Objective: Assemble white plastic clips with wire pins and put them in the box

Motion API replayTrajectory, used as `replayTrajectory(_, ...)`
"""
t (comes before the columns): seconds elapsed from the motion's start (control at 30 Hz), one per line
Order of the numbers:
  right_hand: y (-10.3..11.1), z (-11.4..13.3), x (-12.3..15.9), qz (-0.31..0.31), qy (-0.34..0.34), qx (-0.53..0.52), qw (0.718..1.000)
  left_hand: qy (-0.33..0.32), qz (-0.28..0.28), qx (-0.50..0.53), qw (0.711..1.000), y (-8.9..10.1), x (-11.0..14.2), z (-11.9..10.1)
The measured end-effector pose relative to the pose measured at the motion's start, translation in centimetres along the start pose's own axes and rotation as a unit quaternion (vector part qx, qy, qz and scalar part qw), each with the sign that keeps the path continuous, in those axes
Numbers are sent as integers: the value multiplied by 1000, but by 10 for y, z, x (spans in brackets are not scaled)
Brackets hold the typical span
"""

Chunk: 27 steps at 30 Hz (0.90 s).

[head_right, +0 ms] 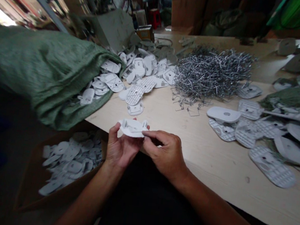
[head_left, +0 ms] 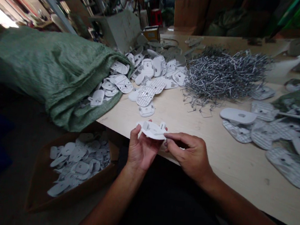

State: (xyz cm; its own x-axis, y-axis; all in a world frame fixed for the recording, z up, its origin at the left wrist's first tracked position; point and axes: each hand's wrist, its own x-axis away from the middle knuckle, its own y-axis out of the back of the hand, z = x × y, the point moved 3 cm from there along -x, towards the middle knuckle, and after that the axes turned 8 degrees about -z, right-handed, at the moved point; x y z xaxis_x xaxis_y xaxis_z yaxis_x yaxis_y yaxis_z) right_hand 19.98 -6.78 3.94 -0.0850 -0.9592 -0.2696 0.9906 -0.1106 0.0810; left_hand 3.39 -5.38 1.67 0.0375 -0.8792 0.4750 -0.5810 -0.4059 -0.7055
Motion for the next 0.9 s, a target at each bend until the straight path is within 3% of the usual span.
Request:
replayTrajectory(0.7,13,6,17,-1,14,-58,998,-33,8,-11,999,-13,24,3)
replayTrajectory(0.9,14,5,22,-3,-8,-93,996,-71,6,-34,997,-15,32,3)
